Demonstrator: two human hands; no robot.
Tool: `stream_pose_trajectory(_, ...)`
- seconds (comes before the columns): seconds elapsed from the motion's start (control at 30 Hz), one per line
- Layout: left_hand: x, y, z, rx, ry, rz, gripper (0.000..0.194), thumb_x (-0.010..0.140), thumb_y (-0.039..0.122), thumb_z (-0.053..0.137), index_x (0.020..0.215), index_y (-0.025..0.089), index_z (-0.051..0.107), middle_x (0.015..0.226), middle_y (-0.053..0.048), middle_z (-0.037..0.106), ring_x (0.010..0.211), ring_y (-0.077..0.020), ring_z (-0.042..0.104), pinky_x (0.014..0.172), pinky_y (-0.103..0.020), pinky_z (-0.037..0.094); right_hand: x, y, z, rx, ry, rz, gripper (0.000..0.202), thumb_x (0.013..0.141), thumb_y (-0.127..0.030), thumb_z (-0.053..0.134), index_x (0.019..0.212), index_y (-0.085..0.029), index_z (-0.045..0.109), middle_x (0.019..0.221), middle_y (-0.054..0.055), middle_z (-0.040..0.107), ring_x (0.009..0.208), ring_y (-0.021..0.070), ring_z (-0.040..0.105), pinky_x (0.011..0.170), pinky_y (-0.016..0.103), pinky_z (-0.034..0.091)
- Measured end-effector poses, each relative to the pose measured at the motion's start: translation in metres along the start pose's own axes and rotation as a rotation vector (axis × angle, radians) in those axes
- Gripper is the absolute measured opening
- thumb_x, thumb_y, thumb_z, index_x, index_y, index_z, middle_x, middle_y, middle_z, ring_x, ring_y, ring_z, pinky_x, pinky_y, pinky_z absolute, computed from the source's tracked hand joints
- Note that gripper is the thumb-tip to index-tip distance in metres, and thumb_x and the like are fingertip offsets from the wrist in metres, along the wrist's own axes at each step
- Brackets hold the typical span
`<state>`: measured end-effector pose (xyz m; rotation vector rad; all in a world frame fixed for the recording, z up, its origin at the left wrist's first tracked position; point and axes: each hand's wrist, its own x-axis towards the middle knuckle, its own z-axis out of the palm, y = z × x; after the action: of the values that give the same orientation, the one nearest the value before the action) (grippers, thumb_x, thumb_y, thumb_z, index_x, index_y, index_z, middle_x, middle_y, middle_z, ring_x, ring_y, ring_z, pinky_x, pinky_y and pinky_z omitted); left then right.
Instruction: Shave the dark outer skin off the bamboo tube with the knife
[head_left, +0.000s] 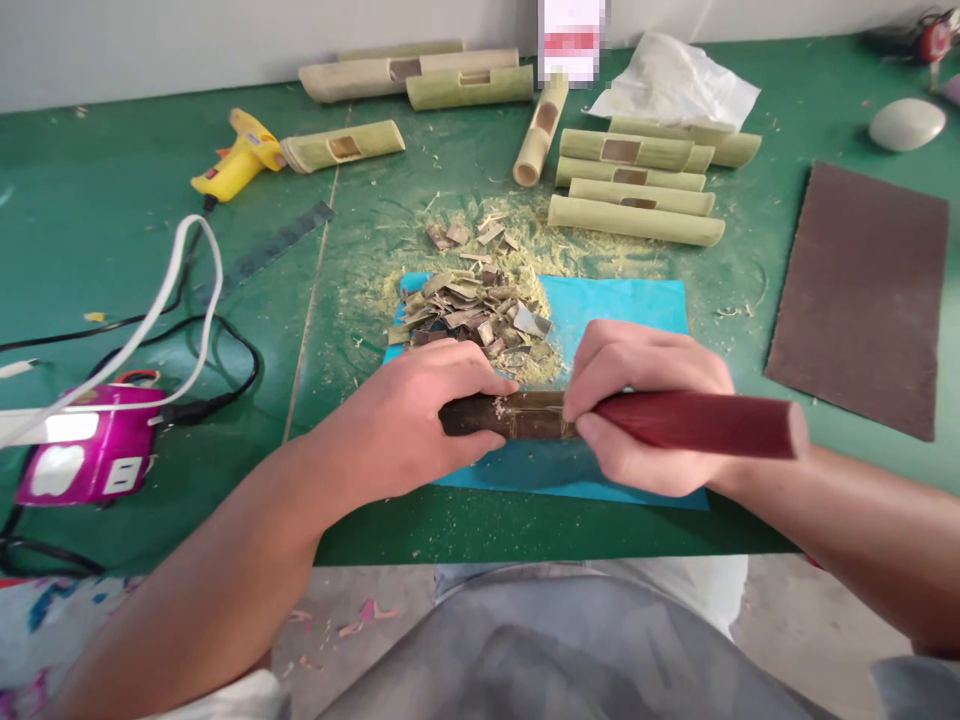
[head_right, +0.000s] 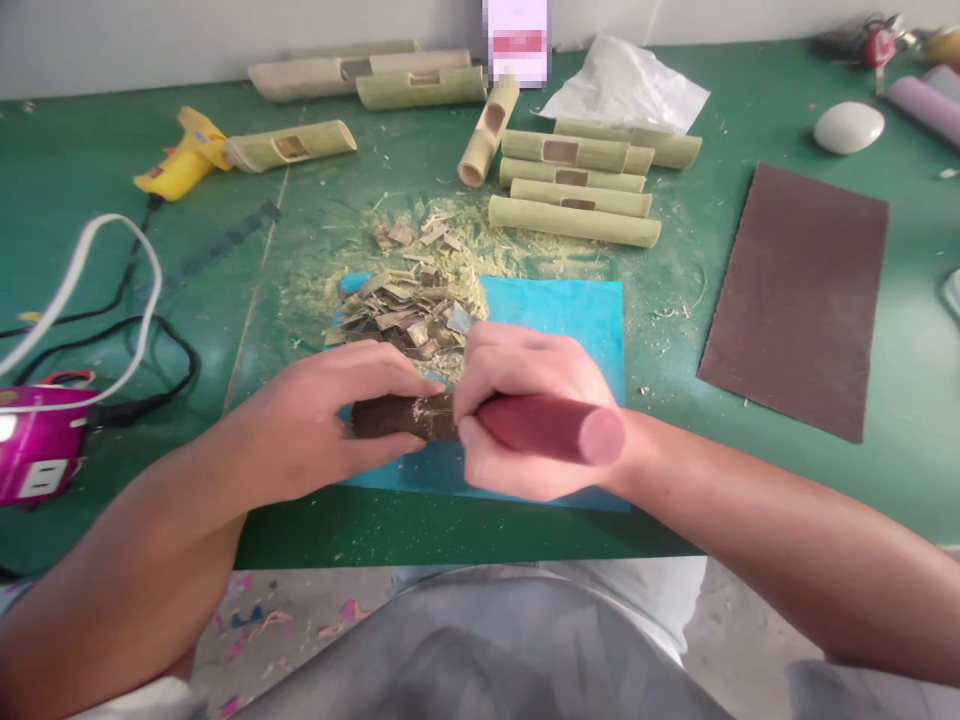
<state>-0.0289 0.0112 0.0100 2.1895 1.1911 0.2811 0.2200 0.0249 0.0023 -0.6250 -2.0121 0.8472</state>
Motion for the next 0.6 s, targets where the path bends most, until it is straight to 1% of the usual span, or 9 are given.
stream_pose_trajectory(0.1,0.0,-0.002,0.001,-0.011,0.006,-0.003,0.029,0.086,0.027,0.073,0.114,0.024,0.072,0.11,-0.006,0.072,0.103,-0.0239,0.068,0.089,-0.037,0.054,-0.004,-0.001,-0.003,-0.018,0.066,0.023,0.015,0.081,-0.014,0.06,0.071,-0.026,0.058,0.066,0.0,0.065,0.061,0.0154,0.061,0.056,0.031,0.052)
stream_pose_trajectory(0.2,0.001,-0.002,0.002,-0.022,0.007,0.017,0.029,0.086,0.026,0.074,0.115,0.023,0.072,0.109,-0.006,0.072,0.104,-0.0236,0.068,0.089,-0.036,0.053,-0.007,0.001,-0.004,0.013,0.088,0.018,0.013,0.081,-0.013,0.062,0.076,-0.026,0.063,0.073,0.001,0.07,0.066,0.0155,0.067,0.062,0.031,0.057)
stream_pose_trajectory(0.27,0.001,-0.002,0.002,-0.028,0.009,0.023,0.027,0.087,0.025,0.073,0.114,0.021,0.072,0.108,-0.006,0.071,0.103,-0.023,0.068,0.089,-0.036,0.053,-0.006,0.003,-0.003,0.049,0.063,0.017,0.01,0.084,-0.015,0.066,0.081,-0.024,0.067,0.08,0.002,0.073,0.072,0.0153,0.071,0.069,0.03,0.06)
stream_pose_trajectory(0.37,0.001,0.0,0.001,-0.027,0.007,0.026,0.022,0.09,0.025,0.069,0.111,0.02,0.072,0.105,-0.007,0.071,0.101,-0.0221,0.067,0.089,-0.037,0.052,-0.003,0.005,-0.002,0.09,-0.015,0.029,0.004,0.088,-0.02,0.07,0.087,-0.024,0.07,0.085,0.002,0.076,0.078,0.0147,0.072,0.076,0.03,0.061)
stream_pose_trajectory(0.47,0.0,0.001,0.001,-0.019,0.004,0.034,0.02,0.091,0.025,0.067,0.11,0.021,0.073,0.105,-0.006,0.071,0.1,-0.0215,0.067,0.088,-0.036,0.052,-0.002,0.008,-0.001,0.123,-0.058,0.028,0.003,0.09,-0.021,0.072,0.09,-0.023,0.07,0.087,0.001,0.077,0.08,0.0137,0.073,0.078,0.028,0.061)
stream_pose_trajectory(0.6,0.0,0.001,0.001,0.0,0.018,0.046,0.019,0.09,0.024,0.068,0.107,0.019,0.072,0.104,-0.007,0.071,0.098,-0.0215,0.066,0.086,-0.034,0.052,-0.002,0.01,0.001,0.164,-0.077,0.013,0.005,0.09,-0.022,0.075,0.094,-0.021,0.071,0.09,0.002,0.077,0.083,0.0133,0.073,0.078,0.027,0.059)
